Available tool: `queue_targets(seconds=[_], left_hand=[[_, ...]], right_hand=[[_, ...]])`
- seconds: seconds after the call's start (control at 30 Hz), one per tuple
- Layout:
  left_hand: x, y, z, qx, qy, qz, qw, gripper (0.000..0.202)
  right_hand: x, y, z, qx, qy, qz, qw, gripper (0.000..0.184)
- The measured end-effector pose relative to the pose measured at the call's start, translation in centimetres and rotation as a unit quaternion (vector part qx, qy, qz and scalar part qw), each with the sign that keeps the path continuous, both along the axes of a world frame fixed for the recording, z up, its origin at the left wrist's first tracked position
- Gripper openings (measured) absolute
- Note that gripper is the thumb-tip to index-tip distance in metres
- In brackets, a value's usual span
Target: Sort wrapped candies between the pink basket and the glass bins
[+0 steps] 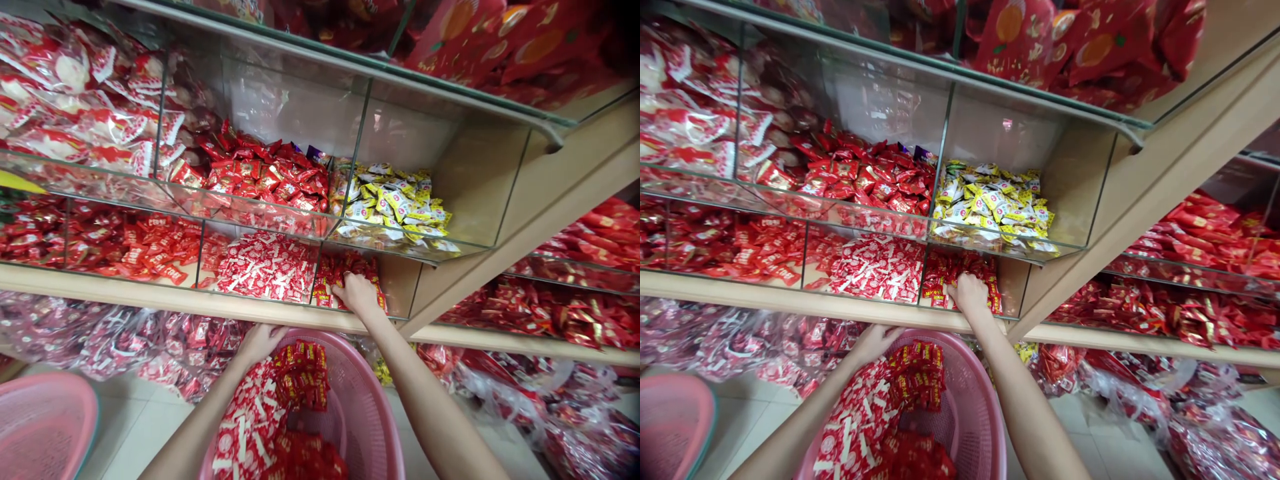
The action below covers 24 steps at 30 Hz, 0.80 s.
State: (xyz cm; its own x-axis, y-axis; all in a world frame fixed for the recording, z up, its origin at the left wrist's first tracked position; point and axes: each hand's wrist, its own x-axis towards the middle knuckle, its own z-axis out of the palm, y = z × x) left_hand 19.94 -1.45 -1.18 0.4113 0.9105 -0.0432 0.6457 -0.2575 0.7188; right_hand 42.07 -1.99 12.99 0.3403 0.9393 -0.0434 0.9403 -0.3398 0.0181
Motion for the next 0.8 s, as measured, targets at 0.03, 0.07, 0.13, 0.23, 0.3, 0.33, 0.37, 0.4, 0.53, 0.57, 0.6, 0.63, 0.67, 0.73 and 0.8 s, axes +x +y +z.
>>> queue_targets(seconds=[0.03,0.07,0.13,0.23,0.3,0.33,0.37,0.4,0.53,0.57,0.6,0.63,0.67,0.73,0.8], left_hand=[[0.0,0.0,0.0,-0.002,0.000,0.002,1.000,0.042],[0.0,-0.1,0.1,-0.004,-0.001,0.004,1.000,0.042],[0.1,-0.1,0.2,-0.004,-0.005,0.010,1.000,0.041],[0.2,-0.2,0.4,-0.007,-0.010,0.016,1.000,0.040],[0.3,-0.2,0.4,-0.012,-0.010,0.015,1.000,0.040],[0.3,-0.2,0.5,-0.013,-0.009,0.014,1.000,0.040],[0.3,-0.2,0.5,-0.013,-0.008,0.014,1.000,0.040],[0.3,-0.2,0.5,-0.013,-0.007,0.013,1.000,0.039],[0.2,0.0,0.3,-0.013,-0.005,-0.001,1.000,0.039],[0.2,0.0,0.2,-0.011,-0.006,-0.006,1.000,0.039],[0.2,0.0,0.1,-0.010,-0.007,-0.008,1.000,0.039],[0.2,0.0,0.1,-0.009,-0.007,-0.008,1.000,0.039],[0.2,0.0,0.1,-0.008,-0.008,-0.007,1.000,0.039],[0.3,0.0,0.1,-0.007,-0.009,-0.001,1.000,0.039],[0.2,0.0,0.1,-0.003,-0.009,0.001,1.000,0.039]], right_hand=[[0.0,-0.1,-0.2,0.004,-0.003,0.000,1.000,0.042],[0.1,-0.2,-0.3,0.013,-0.008,0.001,1.000,0.040],[0.4,-0.2,-0.5,0.030,-0.015,0.009,0.999,0.038],[0.6,-0.2,-0.7,0.038,-0.017,0.026,0.999,0.037],[0.8,-0.1,-0.8,0.031,-0.016,0.032,0.999,0.035],[0.8,-0.1,-0.8,0.027,-0.016,0.034,0.999,0.033],[0.8,0.0,-0.8,0.024,-0.016,0.036,0.999,0.033],[0.9,0.0,-0.8,0.022,-0.017,0.039,0.999,0.032],[0.9,0.0,-0.9,0.025,-0.025,0.043,0.998,0.029],[0.9,0.0,-1.0,0.026,-0.026,0.044,0.998,0.028],[0.9,0.0,-1.0,0.026,-0.025,0.044,0.998,0.028],[0.9,0.0,-1.1,0.028,-0.022,0.044,0.998,0.027],[0.9,0.0,-1.2,0.032,-0.018,0.043,0.998,0.027],[1.1,0.1,-1.2,0.045,-0.005,0.038,0.998,0.028],[1.3,-0.1,-1.0,0.062,0.013,0.031,0.997,0.029]])
